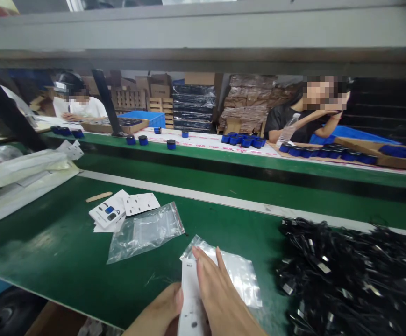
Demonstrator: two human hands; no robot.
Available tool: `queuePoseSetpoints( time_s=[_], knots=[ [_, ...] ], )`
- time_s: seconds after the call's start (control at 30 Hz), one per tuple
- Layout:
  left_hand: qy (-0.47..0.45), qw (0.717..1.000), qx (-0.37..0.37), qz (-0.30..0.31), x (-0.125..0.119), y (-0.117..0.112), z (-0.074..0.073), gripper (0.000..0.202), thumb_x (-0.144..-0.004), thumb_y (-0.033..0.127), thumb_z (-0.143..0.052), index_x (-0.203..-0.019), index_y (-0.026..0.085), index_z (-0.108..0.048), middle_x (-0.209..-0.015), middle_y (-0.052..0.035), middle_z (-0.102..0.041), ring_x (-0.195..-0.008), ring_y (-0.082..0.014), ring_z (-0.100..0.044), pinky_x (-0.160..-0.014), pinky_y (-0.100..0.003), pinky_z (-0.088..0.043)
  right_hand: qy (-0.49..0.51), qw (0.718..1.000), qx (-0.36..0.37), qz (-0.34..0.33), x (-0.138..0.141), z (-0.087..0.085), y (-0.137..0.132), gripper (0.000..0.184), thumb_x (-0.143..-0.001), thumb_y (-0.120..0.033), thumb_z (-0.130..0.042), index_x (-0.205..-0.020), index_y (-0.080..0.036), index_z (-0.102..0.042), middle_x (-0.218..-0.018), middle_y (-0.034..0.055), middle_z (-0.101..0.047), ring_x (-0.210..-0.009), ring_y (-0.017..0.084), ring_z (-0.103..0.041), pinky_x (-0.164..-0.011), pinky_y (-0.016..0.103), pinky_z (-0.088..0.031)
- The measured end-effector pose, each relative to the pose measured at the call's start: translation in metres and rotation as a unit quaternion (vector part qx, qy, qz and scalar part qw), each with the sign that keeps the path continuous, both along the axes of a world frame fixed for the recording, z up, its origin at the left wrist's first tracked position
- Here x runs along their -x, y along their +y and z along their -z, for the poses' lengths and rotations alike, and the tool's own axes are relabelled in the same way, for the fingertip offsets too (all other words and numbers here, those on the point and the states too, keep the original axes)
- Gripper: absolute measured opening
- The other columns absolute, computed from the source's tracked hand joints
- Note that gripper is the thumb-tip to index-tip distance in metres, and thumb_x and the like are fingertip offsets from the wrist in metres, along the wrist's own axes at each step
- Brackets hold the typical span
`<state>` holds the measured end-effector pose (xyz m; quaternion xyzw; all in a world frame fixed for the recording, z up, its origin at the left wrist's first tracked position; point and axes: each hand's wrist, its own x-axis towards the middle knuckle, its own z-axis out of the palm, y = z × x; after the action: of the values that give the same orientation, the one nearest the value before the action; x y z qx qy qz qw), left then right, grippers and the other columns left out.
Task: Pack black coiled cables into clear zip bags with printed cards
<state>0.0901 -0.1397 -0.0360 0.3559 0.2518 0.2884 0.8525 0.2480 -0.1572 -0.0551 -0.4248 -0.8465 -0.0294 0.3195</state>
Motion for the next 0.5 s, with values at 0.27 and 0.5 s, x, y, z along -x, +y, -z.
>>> queuePoseSetpoints(
  time_s=[0.27,0.5],
  knots=[
    [0.048,0.996,-0.073,0.022,0.003,-0.001,0.002,0.056,-0.074,0.062,-0.062,-0.102,0.015,-0.071,-0.104,-0.0103,-0.07,-0.11,-0.0317,-0.057,-0.097,-0.041,-0.037,-0.039,0.999,0.014,-0.033,-0.006,-0.009,-0.004,0.057,-0.085,0.001,-0.044,-0.139,-0.005,-0.028,-0.109,0.0142,-0.061,-0.112,0.024,-0.056,-0.109,0.055,-0.026],
    [0.038,0.997,0.061,0.02,-0.002,-0.011,-0.009,0.03,-0.089,0.037,-0.057,-0.114,0.021,-0.059,-0.123,-0.0072,-0.059,-0.105,-0.0223,-0.06,-0.089,-0.043,-0.048,-0.055,0.998,-0.015,-0.025,-0.003,-0.008,-0.004,0.054,-0.085,-0.004,-0.046,-0.136,-0.003,-0.032,-0.112,0.0227,-0.061,-0.112,0.033,-0.056,-0.099,0.066,-0.031]
  ],
)
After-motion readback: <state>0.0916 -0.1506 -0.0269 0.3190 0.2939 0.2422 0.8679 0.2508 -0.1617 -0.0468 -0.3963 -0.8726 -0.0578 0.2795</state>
